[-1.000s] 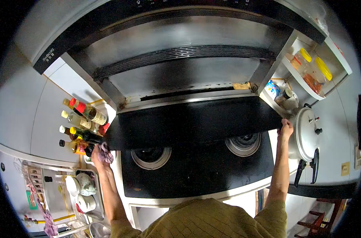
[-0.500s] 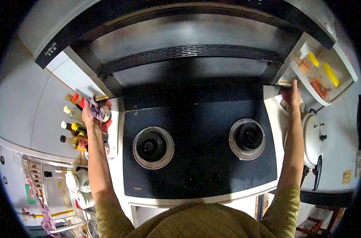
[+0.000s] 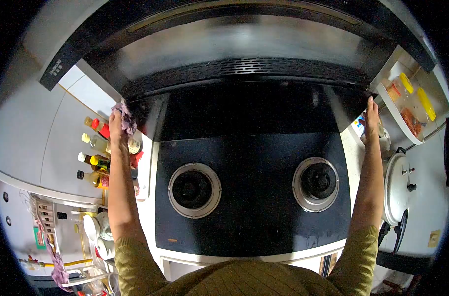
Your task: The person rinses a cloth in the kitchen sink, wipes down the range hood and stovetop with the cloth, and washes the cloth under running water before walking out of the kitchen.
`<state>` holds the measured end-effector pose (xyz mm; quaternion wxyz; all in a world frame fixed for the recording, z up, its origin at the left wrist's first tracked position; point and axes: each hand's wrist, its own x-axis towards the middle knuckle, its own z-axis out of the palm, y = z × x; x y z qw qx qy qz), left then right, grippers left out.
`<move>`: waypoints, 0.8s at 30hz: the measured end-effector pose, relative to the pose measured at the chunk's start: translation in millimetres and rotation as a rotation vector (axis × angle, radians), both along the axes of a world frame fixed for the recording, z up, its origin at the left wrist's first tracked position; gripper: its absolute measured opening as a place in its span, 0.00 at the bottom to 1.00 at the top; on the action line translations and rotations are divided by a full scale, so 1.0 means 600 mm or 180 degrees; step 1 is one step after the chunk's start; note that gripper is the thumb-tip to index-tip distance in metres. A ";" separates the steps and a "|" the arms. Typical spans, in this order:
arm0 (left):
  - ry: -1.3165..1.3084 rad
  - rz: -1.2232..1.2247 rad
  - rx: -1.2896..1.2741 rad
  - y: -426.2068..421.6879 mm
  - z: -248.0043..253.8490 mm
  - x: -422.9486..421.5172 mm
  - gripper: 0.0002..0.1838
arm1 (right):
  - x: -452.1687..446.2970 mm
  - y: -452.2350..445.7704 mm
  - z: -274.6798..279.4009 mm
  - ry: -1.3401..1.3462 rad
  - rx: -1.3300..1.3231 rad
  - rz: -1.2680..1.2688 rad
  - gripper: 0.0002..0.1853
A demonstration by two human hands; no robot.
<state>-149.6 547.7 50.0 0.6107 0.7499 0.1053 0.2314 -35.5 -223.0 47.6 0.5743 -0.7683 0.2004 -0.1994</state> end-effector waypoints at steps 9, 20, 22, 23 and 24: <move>0.0072 0.0165 -0.0420 0.008 -0.056 0.034 0.26 | 0.072 -0.017 -0.059 -0.0632 -0.0693 -0.0608 0.37; 0.0195 0.0322 -0.0462 0.047 -0.078 0.053 0.22 | 0.056 0.010 -0.066 -0.0961 -0.0787 -0.0357 0.30; 0.0334 0.0261 -0.0349 0.042 -0.063 0.042 0.24 | 0.053 0.009 -0.065 -0.0858 -0.0729 -0.0292 0.32; 0.0325 0.0315 -0.0393 0.037 -0.060 0.043 0.24 | 0.056 0.010 -0.067 -0.0861 -0.0713 -0.0308 0.32; 0.0313 0.0377 -0.0446 0.031 -0.060 0.043 0.24 | 0.063 0.004 -0.074 -0.0867 -0.0705 -0.0317 0.33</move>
